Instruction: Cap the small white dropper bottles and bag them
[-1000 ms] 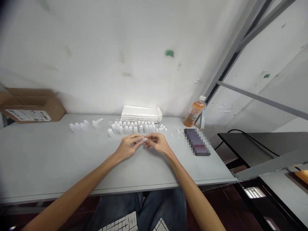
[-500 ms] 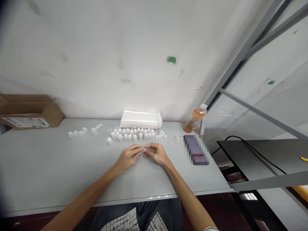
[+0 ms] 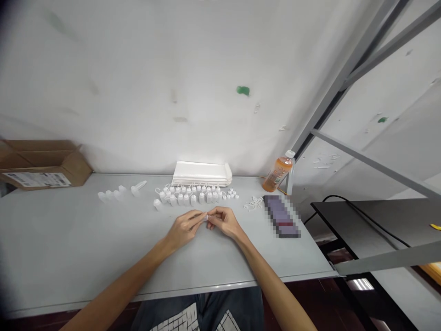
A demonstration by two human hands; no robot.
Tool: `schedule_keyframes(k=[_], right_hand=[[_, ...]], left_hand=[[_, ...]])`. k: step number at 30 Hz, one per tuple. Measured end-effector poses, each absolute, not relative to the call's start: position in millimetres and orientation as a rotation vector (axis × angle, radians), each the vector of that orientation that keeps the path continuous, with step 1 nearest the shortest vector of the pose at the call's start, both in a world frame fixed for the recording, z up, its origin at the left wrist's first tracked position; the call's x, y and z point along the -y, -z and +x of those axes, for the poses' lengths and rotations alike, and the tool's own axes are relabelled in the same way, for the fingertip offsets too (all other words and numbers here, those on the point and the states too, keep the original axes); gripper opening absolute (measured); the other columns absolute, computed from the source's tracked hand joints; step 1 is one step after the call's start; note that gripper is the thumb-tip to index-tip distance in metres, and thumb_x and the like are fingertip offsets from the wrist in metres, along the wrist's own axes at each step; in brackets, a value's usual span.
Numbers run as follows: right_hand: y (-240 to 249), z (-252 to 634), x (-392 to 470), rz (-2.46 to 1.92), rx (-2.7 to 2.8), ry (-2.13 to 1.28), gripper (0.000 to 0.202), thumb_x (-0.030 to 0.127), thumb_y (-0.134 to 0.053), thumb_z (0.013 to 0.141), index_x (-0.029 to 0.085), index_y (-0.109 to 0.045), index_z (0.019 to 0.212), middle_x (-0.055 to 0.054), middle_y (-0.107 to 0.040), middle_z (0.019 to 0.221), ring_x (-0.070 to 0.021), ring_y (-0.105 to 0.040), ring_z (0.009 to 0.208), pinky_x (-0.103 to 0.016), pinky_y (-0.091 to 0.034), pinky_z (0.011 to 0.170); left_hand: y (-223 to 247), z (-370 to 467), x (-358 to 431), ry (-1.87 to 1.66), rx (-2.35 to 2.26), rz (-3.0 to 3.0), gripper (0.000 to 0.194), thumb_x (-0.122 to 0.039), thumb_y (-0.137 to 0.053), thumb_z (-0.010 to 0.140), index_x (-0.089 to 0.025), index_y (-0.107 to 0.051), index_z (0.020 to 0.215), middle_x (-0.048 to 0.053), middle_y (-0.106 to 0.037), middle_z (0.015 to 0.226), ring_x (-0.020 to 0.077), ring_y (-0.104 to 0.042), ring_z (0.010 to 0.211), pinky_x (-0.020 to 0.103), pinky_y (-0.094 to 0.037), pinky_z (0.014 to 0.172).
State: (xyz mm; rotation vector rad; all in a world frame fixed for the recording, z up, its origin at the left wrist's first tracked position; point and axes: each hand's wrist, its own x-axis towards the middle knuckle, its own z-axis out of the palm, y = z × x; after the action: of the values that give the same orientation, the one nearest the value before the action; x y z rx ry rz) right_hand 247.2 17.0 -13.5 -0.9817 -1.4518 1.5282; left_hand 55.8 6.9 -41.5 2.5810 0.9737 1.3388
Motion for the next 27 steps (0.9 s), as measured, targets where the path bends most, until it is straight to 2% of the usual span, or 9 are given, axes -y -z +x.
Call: schedule_keyframes(k=[4, 16, 23, 27], right_hand=[[13.9, 247.5, -17.7, -0.988, 1.492, -1.48, 0.034, 0.042, -0.078, 0.07, 0.013, -0.065, 0.082, -0.003, -0.067, 0.06, -0.0143, -0.063, 0.054, -0.028, -0.051, 0.057], [4.2, 247.3, -12.6, -0.902, 1.557, -1.435, 0.033, 0.041, -0.076, 0.073, 0.014, -0.063, 0.087, -0.004, -0.068, 0.069, -0.0185, -0.067, 0.057, -0.03, -0.055, 0.052], [4.1, 248.7, -13.2, -0.893, 1.594, -1.461, 0.035, 0.041, -0.075, 0.072, 0.009, -0.07, 0.087, -0.007, -0.069, 0.073, -0.0186, -0.069, 0.06, -0.029, -0.055, 0.055], [4.7, 250.0, -15.1, -0.9, 1.573, -1.456, 0.034, 0.04, -0.077, 0.07, 0.009, -0.072, 0.085, -0.007, -0.069, 0.072, -0.0182, -0.068, 0.06, -0.029, -0.055, 0.054]], left_hand=[[39.2, 55.4, -6.3, -1.303, -0.994, 2.61, 0.03, -0.009, -0.047, 0.092, -0.018, -0.065, 0.114, 0.008, -0.069, 0.097, 0.0155, -0.067, 0.084, 0.026, -0.057, 0.073], [27.7, 54.0, -7.7, -1.314, -0.966, 2.521, 0.028, -0.013, -0.054, 0.088, -0.018, -0.069, 0.111, 0.006, -0.07, 0.097, 0.014, -0.064, 0.074, 0.025, -0.052, 0.063], [24.3, 53.1, -7.6, -1.25, -0.969, 2.475, 0.029, -0.013, -0.054, 0.087, -0.018, -0.07, 0.111, 0.006, -0.07, 0.098, 0.014, -0.063, 0.072, 0.026, -0.051, 0.062], [16.2, 54.8, -5.1, -1.204, -0.974, 2.299, 0.024, -0.017, -0.059, 0.085, -0.018, -0.074, 0.103, 0.006, -0.071, 0.096, 0.0141, -0.064, 0.072, 0.025, -0.051, 0.06]])
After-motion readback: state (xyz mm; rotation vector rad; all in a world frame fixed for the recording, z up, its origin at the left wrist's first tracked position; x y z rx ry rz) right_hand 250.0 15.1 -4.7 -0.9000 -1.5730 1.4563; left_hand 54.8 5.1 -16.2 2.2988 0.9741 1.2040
